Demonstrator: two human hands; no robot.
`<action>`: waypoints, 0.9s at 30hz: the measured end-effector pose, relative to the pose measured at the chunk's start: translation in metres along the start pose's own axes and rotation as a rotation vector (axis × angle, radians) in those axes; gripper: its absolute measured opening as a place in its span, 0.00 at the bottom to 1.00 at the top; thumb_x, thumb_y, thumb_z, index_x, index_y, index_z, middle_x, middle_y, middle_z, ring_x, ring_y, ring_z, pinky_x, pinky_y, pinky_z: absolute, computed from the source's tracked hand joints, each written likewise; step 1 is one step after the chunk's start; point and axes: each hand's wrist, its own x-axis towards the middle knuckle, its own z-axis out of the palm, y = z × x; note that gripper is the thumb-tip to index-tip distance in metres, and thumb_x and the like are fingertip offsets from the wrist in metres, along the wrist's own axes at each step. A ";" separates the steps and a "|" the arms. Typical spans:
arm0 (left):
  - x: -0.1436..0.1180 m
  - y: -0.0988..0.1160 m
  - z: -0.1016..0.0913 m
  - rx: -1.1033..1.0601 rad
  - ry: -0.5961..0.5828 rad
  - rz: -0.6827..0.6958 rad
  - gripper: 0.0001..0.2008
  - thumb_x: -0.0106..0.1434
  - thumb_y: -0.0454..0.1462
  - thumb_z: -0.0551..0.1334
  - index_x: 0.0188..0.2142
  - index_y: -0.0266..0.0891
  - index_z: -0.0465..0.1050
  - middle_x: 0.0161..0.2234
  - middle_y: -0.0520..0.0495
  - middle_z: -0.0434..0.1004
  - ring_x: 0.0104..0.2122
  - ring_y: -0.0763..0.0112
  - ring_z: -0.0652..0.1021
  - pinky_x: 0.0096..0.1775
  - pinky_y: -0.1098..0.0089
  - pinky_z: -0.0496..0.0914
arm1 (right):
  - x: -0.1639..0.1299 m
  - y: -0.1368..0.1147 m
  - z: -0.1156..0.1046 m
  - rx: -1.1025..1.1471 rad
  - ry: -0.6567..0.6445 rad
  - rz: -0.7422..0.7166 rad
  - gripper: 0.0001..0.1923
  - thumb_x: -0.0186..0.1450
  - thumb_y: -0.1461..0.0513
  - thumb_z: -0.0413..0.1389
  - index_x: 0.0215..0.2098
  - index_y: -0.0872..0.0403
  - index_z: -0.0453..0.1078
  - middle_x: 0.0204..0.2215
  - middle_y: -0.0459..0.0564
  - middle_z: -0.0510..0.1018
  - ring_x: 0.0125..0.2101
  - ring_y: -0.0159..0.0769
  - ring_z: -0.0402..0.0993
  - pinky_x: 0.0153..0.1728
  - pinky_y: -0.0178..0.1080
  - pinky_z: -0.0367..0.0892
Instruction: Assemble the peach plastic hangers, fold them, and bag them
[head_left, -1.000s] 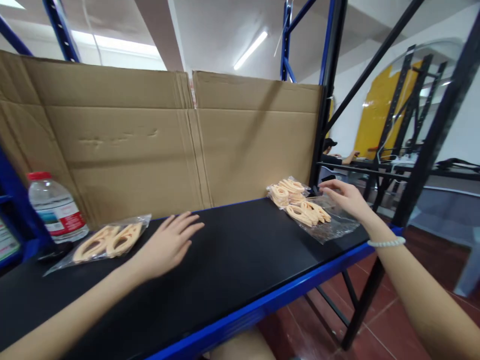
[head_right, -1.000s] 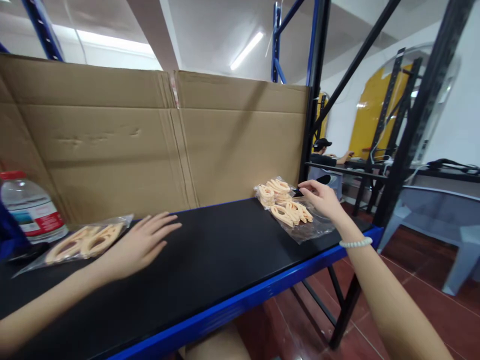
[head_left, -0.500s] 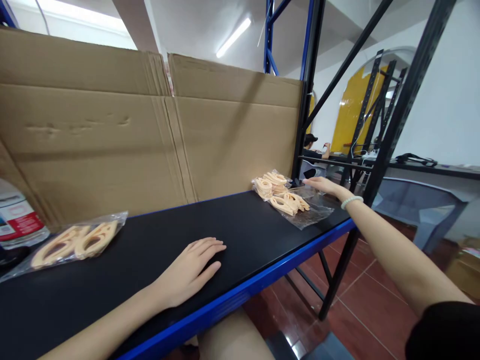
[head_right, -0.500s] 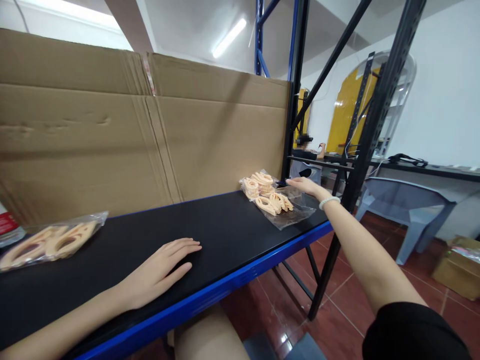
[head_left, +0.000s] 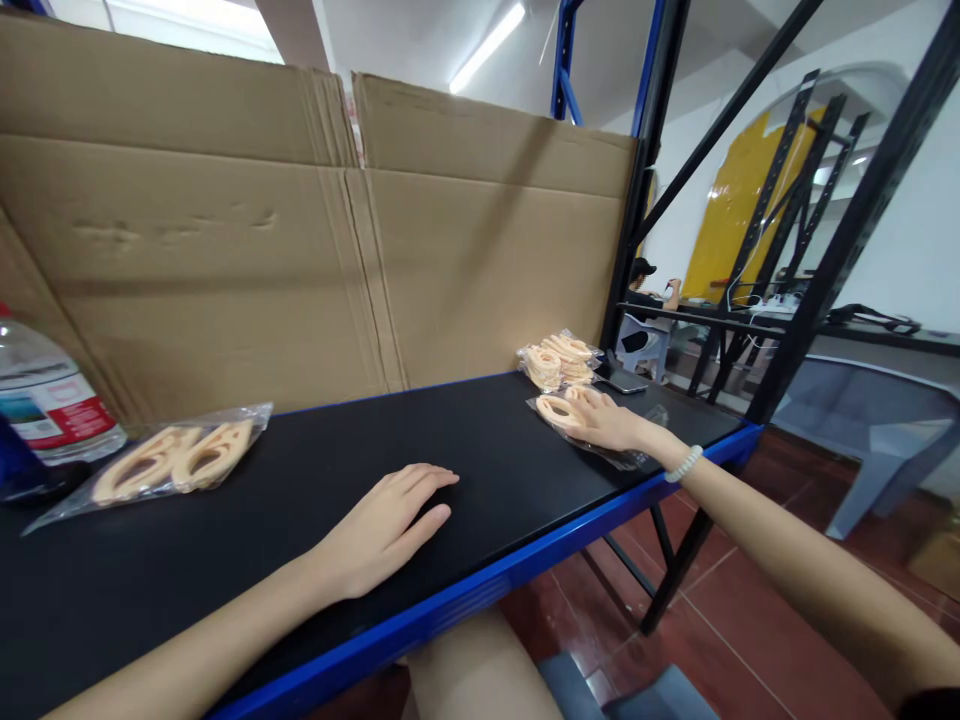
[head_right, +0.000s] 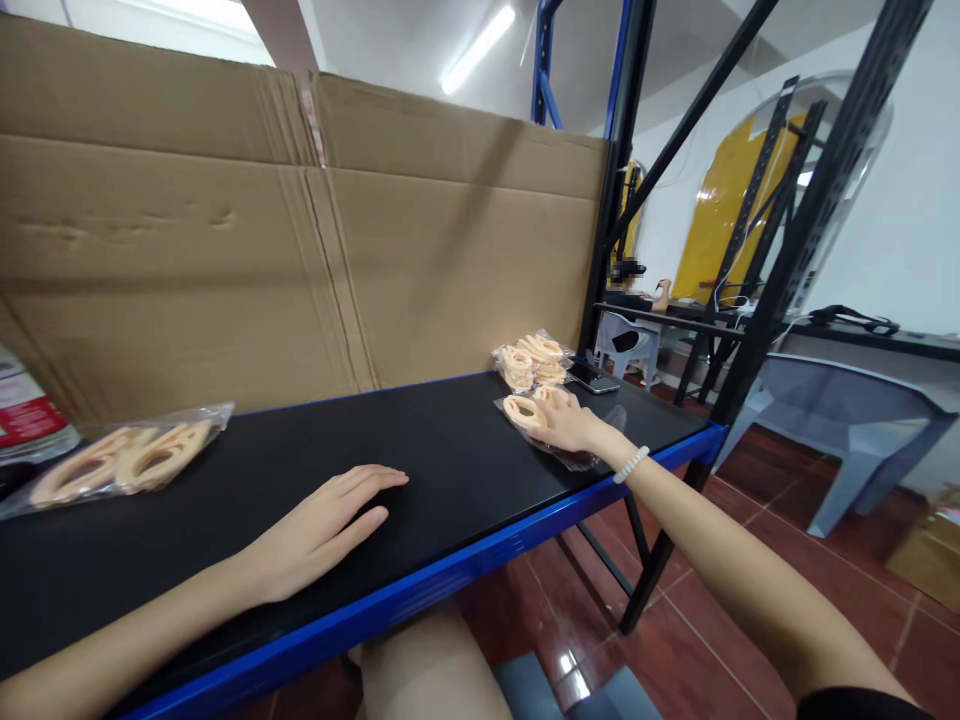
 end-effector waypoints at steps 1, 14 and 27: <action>0.000 0.000 -0.002 0.001 0.011 0.003 0.18 0.70 0.44 0.48 0.55 0.44 0.65 0.55 0.46 0.69 0.55 0.61 0.68 0.56 0.60 0.64 | -0.007 -0.008 -0.003 -0.006 -0.031 -0.078 0.36 0.61 0.46 0.54 0.63 0.49 0.56 0.63 0.57 0.57 0.61 0.61 0.51 0.56 0.57 0.53; -0.005 -0.051 -0.022 0.151 0.017 -0.163 0.31 0.68 0.50 0.48 0.64 0.36 0.50 0.66 0.39 0.49 0.64 0.54 0.53 0.62 0.53 0.52 | 0.032 -0.184 0.007 0.248 -0.333 -0.961 0.38 0.58 0.52 0.60 0.64 0.46 0.54 0.64 0.50 0.56 0.64 0.51 0.46 0.60 0.54 0.46; -0.019 -0.075 -0.006 -0.054 0.166 -0.315 0.24 0.69 0.48 0.46 0.57 0.39 0.62 0.62 0.43 0.60 0.63 0.60 0.58 0.63 0.56 0.53 | 0.076 -0.136 -0.002 0.665 -0.291 -0.676 0.14 0.49 0.69 0.46 0.18 0.54 0.73 0.18 0.46 0.77 0.20 0.32 0.70 0.24 0.34 0.66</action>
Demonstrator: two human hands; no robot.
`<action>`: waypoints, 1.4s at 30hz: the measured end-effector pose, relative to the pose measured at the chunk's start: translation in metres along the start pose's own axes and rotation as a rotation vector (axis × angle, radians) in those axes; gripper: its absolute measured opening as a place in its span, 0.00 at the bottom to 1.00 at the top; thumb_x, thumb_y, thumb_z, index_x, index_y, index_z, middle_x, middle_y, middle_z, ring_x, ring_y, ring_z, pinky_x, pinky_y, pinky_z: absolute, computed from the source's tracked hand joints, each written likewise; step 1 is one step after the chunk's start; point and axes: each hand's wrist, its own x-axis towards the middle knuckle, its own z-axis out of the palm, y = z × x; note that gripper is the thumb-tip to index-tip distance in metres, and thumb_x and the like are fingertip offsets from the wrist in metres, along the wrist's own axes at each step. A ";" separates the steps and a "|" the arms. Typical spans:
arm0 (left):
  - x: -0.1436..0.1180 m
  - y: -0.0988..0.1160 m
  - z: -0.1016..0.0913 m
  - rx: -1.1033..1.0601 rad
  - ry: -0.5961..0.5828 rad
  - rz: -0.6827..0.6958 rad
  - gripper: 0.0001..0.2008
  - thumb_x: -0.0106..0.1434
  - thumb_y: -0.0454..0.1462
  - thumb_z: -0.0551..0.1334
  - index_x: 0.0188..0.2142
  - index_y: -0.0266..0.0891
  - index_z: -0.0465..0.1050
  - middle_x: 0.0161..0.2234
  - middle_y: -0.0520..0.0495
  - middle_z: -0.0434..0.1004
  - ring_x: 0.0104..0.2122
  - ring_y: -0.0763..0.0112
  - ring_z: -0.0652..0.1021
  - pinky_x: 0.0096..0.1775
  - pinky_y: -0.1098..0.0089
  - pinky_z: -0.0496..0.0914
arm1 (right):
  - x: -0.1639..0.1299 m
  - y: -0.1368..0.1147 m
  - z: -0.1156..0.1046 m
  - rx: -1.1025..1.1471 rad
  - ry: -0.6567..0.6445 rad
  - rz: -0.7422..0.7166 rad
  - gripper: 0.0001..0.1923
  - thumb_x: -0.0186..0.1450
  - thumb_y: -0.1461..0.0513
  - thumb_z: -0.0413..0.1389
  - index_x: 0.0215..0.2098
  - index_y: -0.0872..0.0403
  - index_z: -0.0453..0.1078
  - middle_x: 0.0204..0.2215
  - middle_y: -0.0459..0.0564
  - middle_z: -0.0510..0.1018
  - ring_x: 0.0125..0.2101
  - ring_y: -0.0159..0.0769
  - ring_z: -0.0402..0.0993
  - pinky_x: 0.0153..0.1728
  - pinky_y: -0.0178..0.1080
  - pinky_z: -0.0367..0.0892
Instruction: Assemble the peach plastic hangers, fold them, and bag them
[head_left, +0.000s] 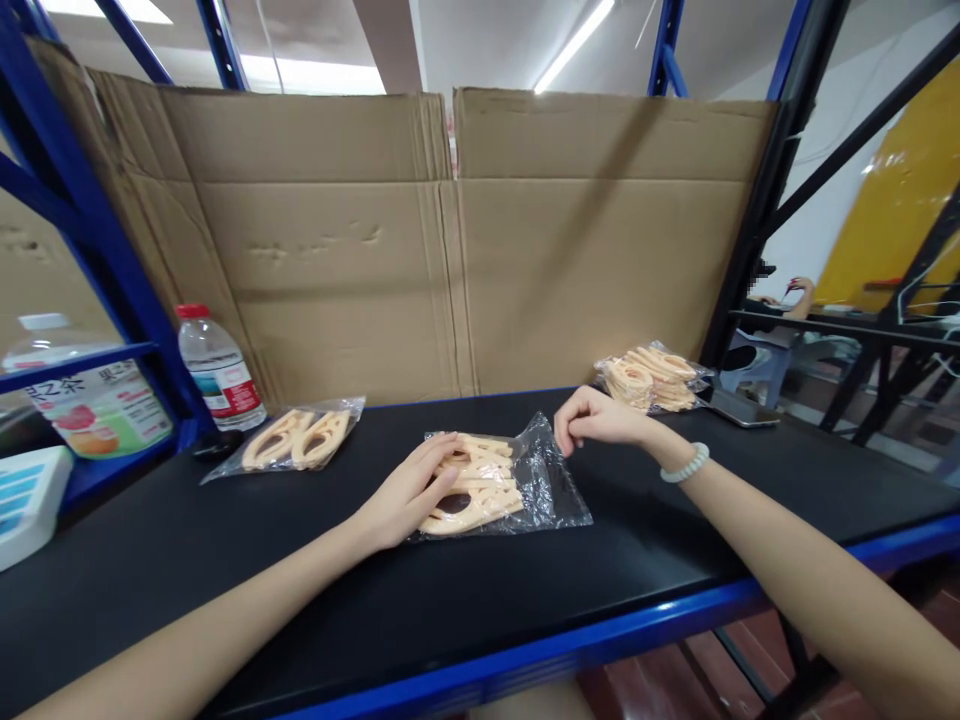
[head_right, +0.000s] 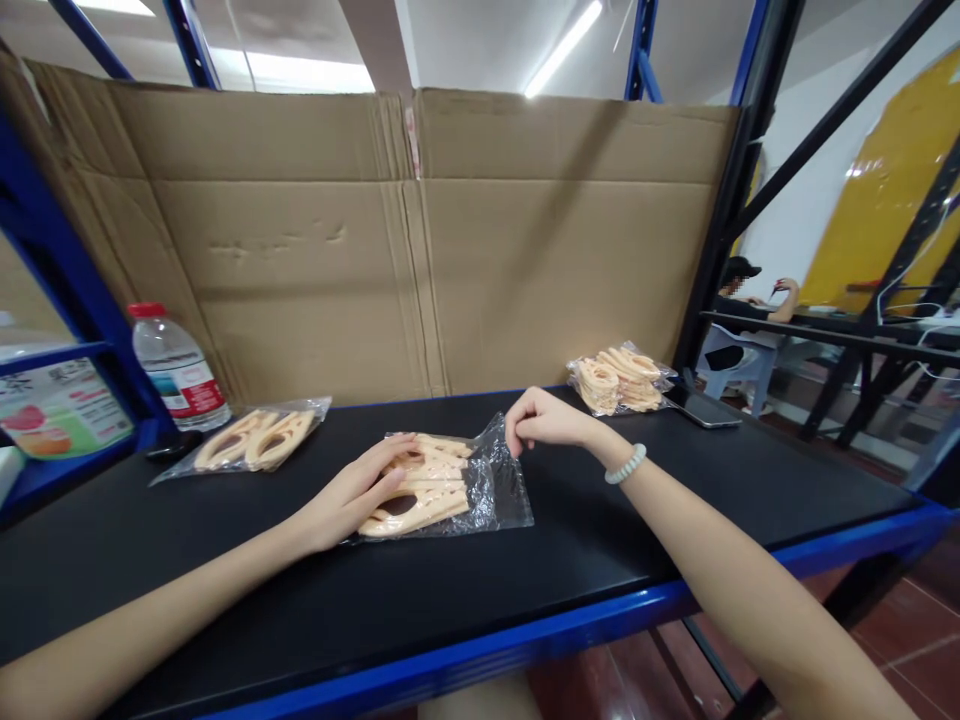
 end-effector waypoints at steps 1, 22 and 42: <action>0.000 -0.001 0.001 -0.018 0.003 -0.010 0.24 0.69 0.48 0.45 0.57 0.39 0.62 0.62 0.44 0.60 0.63 0.60 0.57 0.63 0.56 0.52 | -0.001 0.001 0.001 -0.044 -0.060 0.000 0.16 0.48 0.70 0.46 0.20 0.54 0.75 0.21 0.46 0.79 0.23 0.33 0.73 0.27 0.35 0.68; 0.002 -0.004 0.006 -0.144 0.034 0.030 0.23 0.69 0.46 0.45 0.57 0.37 0.61 0.60 0.40 0.62 0.61 0.59 0.61 0.62 0.55 0.54 | 0.004 -0.033 0.070 -0.284 -0.176 -0.388 0.25 0.68 0.56 0.50 0.63 0.50 0.56 0.65 0.50 0.53 0.65 0.36 0.42 0.64 0.46 0.42; 0.001 0.004 0.004 -0.124 -0.074 -0.021 0.27 0.69 0.48 0.43 0.62 0.37 0.56 0.65 0.46 0.53 0.64 0.63 0.53 0.64 0.59 0.47 | -0.006 -0.051 0.067 -0.503 -0.251 -0.253 0.29 0.69 0.50 0.45 0.65 0.52 0.52 0.66 0.54 0.49 0.66 0.42 0.38 0.64 0.49 0.40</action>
